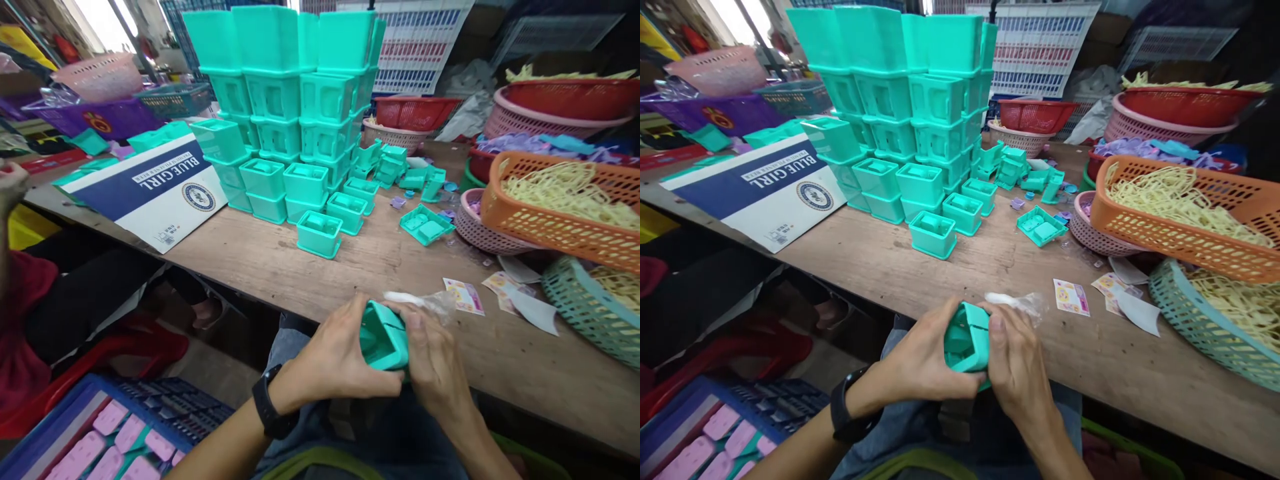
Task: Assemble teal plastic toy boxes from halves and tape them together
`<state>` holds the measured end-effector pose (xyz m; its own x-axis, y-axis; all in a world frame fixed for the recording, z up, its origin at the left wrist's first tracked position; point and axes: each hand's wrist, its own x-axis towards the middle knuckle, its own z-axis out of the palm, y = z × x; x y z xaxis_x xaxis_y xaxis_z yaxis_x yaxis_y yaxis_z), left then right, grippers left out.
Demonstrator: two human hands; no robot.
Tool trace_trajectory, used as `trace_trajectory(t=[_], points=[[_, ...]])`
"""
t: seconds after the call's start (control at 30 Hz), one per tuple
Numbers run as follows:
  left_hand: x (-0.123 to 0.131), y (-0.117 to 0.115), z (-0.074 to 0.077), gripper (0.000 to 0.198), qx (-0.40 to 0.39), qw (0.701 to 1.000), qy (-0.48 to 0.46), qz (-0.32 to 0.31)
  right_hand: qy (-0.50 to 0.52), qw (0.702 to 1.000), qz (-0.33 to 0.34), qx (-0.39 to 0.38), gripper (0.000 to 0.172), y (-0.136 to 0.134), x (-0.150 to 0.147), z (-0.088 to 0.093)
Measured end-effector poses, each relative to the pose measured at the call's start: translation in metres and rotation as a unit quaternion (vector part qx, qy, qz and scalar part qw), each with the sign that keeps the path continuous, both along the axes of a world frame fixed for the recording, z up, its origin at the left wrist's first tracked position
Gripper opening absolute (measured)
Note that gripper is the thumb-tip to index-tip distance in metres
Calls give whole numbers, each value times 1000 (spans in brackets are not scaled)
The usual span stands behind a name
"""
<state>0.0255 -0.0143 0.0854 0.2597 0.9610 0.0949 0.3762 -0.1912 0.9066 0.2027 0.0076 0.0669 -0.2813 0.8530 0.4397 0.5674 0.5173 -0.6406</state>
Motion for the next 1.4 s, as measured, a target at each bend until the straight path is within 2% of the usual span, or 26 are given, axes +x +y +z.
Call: trace_trajectory(t=[0.1,0.2,0.33,0.5,0.57,0.63,0.7,0.77,0.83,0.9,0.97,1.1,1.23,1.33,1.4], points=[[-2,-1,5,56,-8,1000,1,-5,-4,1000,14,23,53,-3,-4,3],[-1,-2,8,56,-19,1000,-1,2,17,1000,13,7,53,-4,-5,0],[4,-5,4,54,-20,999,2,32,56,998,14,-4,52,-5,-3,-9],[8,-11,0,54,26,999,-19,15,82,996,29,0,49,-7,3,-8],[9,-13,-2,62,66,997,-20,20,131,991,22,-31,48,-3,5,-6],[9,-15,-6,70,106,994,-4,26,211,973,22,-96,53,1,6,-6],[8,-15,-10,74,130,991,19,25,282,941,45,-180,61,5,6,-8],[7,-14,-11,74,129,991,30,23,293,931,71,-206,65,6,3,-9],[7,-12,-10,71,111,993,34,26,249,955,53,-155,61,4,-1,-9],[7,-10,-6,67,86,995,34,28,177,982,-6,-70,51,-1,-5,-7],[7,-8,-3,59,63,997,34,28,110,992,-55,11,46,-6,-9,-5],[4,-3,0,51,67,997,40,9,-23,990,-38,134,43,-12,-12,-2],[2,1,0,37,116,991,58,-35,-107,979,-28,173,52,-12,-13,1],[3,2,1,26,127,989,75,-29,-129,972,-30,194,54,-10,-13,3],[5,2,2,28,126,988,92,-18,-133,970,-31,201,51,-8,-12,4]])
